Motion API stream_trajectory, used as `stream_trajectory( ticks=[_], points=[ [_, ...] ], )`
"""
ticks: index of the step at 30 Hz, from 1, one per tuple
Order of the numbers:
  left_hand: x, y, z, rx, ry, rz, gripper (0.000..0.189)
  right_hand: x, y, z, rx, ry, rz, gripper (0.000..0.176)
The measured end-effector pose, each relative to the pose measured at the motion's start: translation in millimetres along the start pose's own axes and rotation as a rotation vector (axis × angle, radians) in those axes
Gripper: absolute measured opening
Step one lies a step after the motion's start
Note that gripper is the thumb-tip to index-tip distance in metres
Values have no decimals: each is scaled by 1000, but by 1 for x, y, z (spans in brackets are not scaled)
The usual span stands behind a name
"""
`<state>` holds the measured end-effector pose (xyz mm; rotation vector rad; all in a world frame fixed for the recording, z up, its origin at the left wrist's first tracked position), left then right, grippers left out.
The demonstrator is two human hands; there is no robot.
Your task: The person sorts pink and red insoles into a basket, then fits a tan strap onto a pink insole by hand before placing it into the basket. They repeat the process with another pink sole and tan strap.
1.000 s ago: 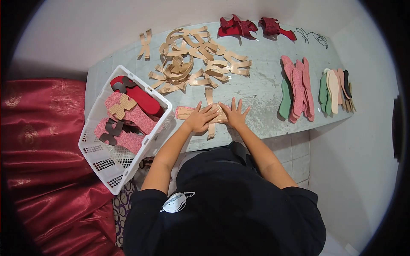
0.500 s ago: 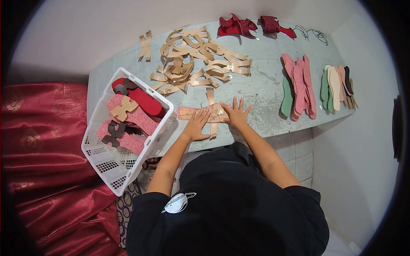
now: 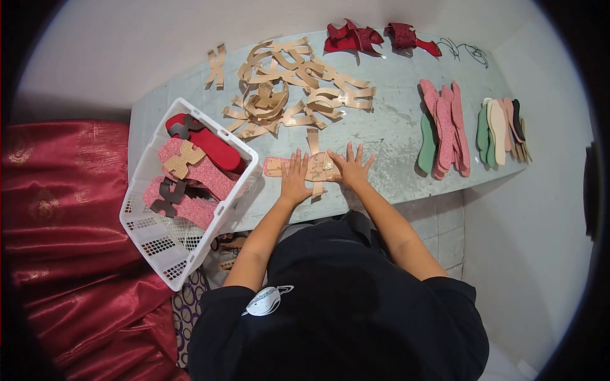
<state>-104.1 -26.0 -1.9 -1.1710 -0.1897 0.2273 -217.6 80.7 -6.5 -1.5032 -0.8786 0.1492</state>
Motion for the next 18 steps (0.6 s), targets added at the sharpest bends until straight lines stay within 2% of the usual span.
stream_trajectory(
  ticks=[7,9,18],
  points=[
    [-6,10,-5,-73,41,-16,118,0,1,1,-30,-13,7,87],
    [-6,11,-7,5,-11,-42,118,0,2,1,-34,-16,6,86],
    [-6,7,-6,4,-46,-34,117,0,2,0,-39,-29,-11,86]
  ],
)
Point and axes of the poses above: each hand's wrist, its own x-axis away from the middle knuckle, its own y-axis out of the palm, z = x × y, the point moved 9 cm from there along -x, towards the middle knuckle, and after that the axes turned 4 degrees about y, right-handed, at the moved point
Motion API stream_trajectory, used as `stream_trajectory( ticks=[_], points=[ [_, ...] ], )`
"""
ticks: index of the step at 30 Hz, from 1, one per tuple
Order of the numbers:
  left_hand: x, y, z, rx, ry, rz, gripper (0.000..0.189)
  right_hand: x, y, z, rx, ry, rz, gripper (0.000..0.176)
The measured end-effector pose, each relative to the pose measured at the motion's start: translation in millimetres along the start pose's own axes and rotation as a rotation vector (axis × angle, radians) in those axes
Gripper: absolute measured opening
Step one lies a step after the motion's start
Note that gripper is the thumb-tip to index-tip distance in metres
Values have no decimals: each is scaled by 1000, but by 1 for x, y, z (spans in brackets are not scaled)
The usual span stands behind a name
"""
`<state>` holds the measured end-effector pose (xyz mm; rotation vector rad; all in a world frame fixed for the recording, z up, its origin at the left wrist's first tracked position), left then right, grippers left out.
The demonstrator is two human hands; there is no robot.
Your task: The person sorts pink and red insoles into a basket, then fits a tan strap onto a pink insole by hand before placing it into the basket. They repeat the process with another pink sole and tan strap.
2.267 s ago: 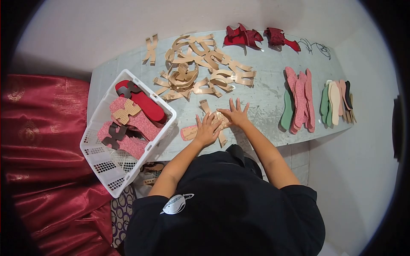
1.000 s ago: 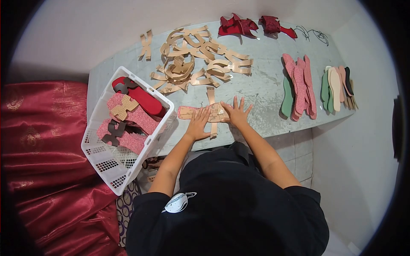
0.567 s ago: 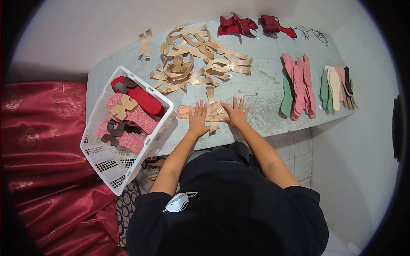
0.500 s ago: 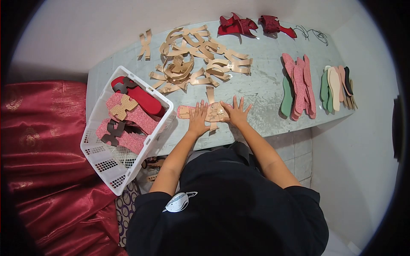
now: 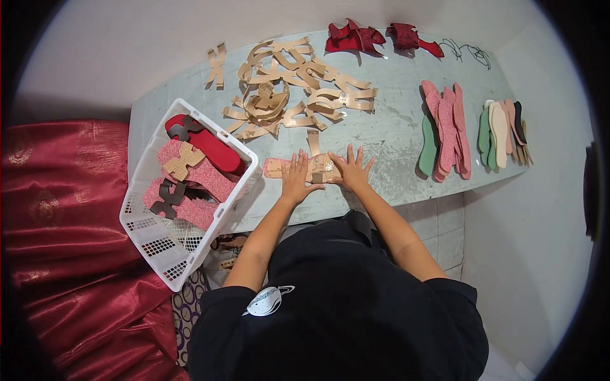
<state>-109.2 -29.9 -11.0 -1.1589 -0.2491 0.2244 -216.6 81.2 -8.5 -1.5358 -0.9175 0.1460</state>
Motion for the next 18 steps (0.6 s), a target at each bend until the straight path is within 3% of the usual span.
stream_trajectory(
  ticks=[18],
  points=[
    [-3,6,-6,128,-148,-83,118,0,2,-1,38,-35,9,87]
  ],
)
Point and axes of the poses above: each hand's wrist, its own x-axis away from the middle knuckle, its own y-axis out of the palm, z = x × y, the point moved 9 cm from there along -x, towards the middle knuckle, and after that the axes turned 4 degrees about y, right-handed, at the moved point
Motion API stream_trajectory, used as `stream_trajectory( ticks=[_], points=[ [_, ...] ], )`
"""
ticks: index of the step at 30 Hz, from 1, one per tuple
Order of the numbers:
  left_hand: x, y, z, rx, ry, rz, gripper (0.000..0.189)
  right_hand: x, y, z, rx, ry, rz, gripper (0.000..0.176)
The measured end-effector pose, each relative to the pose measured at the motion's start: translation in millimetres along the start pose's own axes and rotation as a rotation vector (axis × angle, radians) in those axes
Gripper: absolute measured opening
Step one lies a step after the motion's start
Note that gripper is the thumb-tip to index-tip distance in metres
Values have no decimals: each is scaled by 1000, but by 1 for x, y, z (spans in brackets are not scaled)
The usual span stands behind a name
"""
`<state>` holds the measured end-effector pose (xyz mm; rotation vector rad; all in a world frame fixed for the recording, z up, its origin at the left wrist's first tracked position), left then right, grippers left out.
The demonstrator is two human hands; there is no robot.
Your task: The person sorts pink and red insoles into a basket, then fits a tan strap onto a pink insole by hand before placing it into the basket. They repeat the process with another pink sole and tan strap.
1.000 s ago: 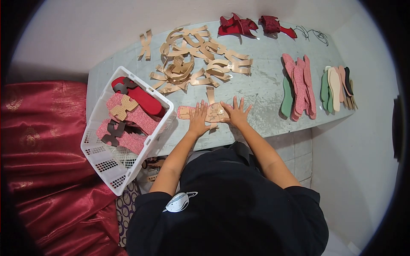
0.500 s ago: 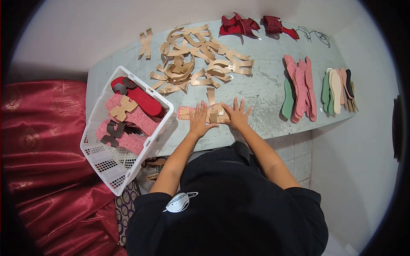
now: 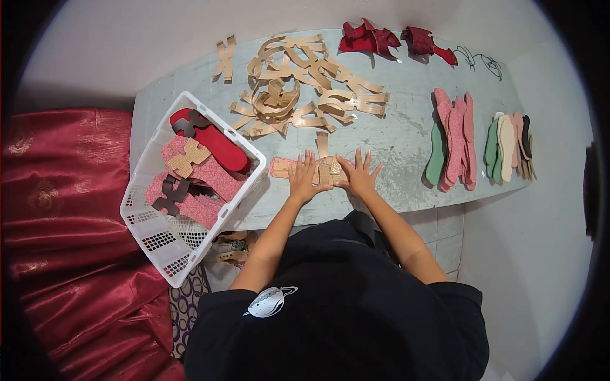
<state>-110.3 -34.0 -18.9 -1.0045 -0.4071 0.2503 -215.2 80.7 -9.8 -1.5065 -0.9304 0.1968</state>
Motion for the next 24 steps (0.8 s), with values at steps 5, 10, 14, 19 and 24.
stream_trajectory(
  ticks=[5,10,14,19,24],
  points=[
    [-5,-3,-1,96,-151,-12,126,0,-3,-2,3,11,-6,87],
    [-6,-6,-4,183,-219,30,133,1,-3,-1,7,18,0,87],
    [-4,-6,-5,202,-165,103,130,1,-4,-1,-7,21,3,87],
    [-4,-4,-4,206,-92,162,121,2,-5,-1,-12,25,9,87],
    [-3,-6,-4,158,-101,174,110,4,-5,-1,-23,14,22,85]
  ],
)
Point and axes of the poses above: each hand's wrist, its own x-axis away from the middle knuckle, its own y-axis out of the palm, z = x × y, the point moved 9 cm from there along -x, towards the middle knuckle, and after that the axes turned 4 degrees about y, right-handed, at the moved point
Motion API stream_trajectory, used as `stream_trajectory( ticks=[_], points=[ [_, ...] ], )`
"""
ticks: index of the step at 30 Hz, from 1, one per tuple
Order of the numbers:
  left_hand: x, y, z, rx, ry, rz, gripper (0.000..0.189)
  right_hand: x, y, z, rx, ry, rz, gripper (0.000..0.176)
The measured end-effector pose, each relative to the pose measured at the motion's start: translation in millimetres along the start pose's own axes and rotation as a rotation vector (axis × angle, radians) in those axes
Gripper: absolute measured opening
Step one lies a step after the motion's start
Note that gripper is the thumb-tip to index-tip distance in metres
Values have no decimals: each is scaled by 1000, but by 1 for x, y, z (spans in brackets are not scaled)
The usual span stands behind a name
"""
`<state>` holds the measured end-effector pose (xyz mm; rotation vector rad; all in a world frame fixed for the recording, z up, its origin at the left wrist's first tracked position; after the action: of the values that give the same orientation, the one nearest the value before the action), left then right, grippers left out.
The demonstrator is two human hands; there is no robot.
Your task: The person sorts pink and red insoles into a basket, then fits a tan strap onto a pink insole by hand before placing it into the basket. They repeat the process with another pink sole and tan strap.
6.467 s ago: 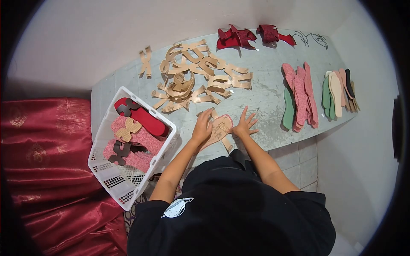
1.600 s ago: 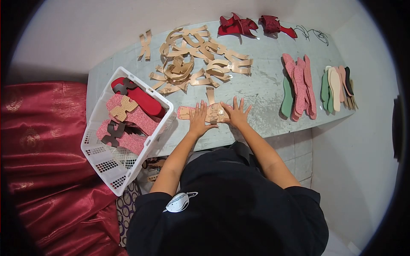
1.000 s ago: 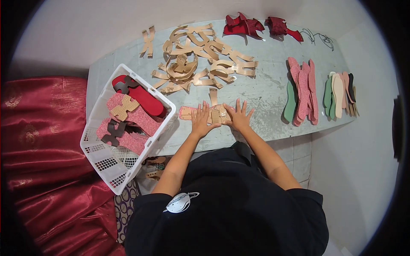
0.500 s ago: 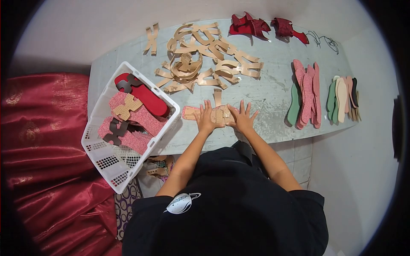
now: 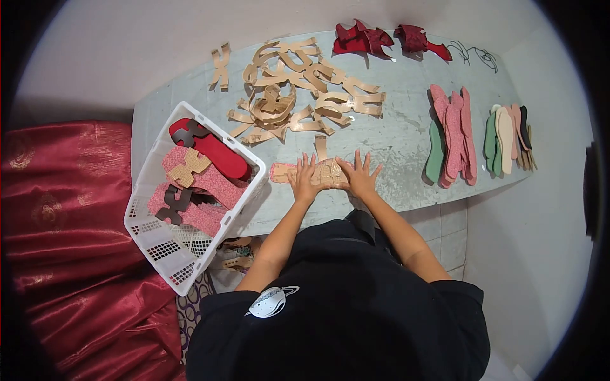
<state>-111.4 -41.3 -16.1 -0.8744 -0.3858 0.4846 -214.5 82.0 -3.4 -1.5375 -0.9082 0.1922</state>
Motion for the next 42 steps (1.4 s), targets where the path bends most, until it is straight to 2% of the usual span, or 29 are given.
stream_trajectory(
  ticks=[5,7,8,10,14,19,22,24,25,27,30,37,40,42],
  points=[
    [1,-4,4,16,13,12,106,-1,4,0,53,-34,49,85],
    [3,-3,4,-7,3,7,104,6,-3,-12,167,-191,252,79],
    [4,-6,6,-15,19,28,101,6,1,-10,168,-190,253,79],
    [4,-5,6,-23,34,50,99,15,-6,-20,250,-300,390,74],
    [5,-9,8,0,47,84,94,21,-8,-24,261,-374,448,71],
    [9,-13,14,-59,123,153,92,24,-4,-24,188,-422,389,61],
    [9,-17,23,-182,217,192,101,25,-3,-24,182,-423,415,59],
    [3,-18,9,-75,54,151,120,25,-4,-24,170,-426,436,59],
    [1,-19,8,-77,55,149,120,26,-5,-24,158,-429,453,59],
    [-3,-25,3,32,17,183,137,26,-5,-24,156,-432,452,59],
    [-14,-22,6,-53,67,115,144,24,-5,-24,158,-432,436,58],
    [-34,-14,7,-129,63,-85,143,24,-3,-23,141,-411,393,58],
    [-37,-13,9,-132,55,-115,132,22,-2,-22,130,-401,397,59],
    [-39,-14,3,-77,-28,-106,114,23,-2,-22,128,-400,404,59]
  ],
)
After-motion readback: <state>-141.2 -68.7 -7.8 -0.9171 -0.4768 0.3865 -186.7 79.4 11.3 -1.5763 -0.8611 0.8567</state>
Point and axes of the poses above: each hand's wrist, its own x-axis away from the middle knuckle, its own y-axis out of the palm, z = x × y, the point moved 9 cm from there along -x, towards the middle knuckle, and after that the axes turned 4 degrees about y, right-handed, at the moved point
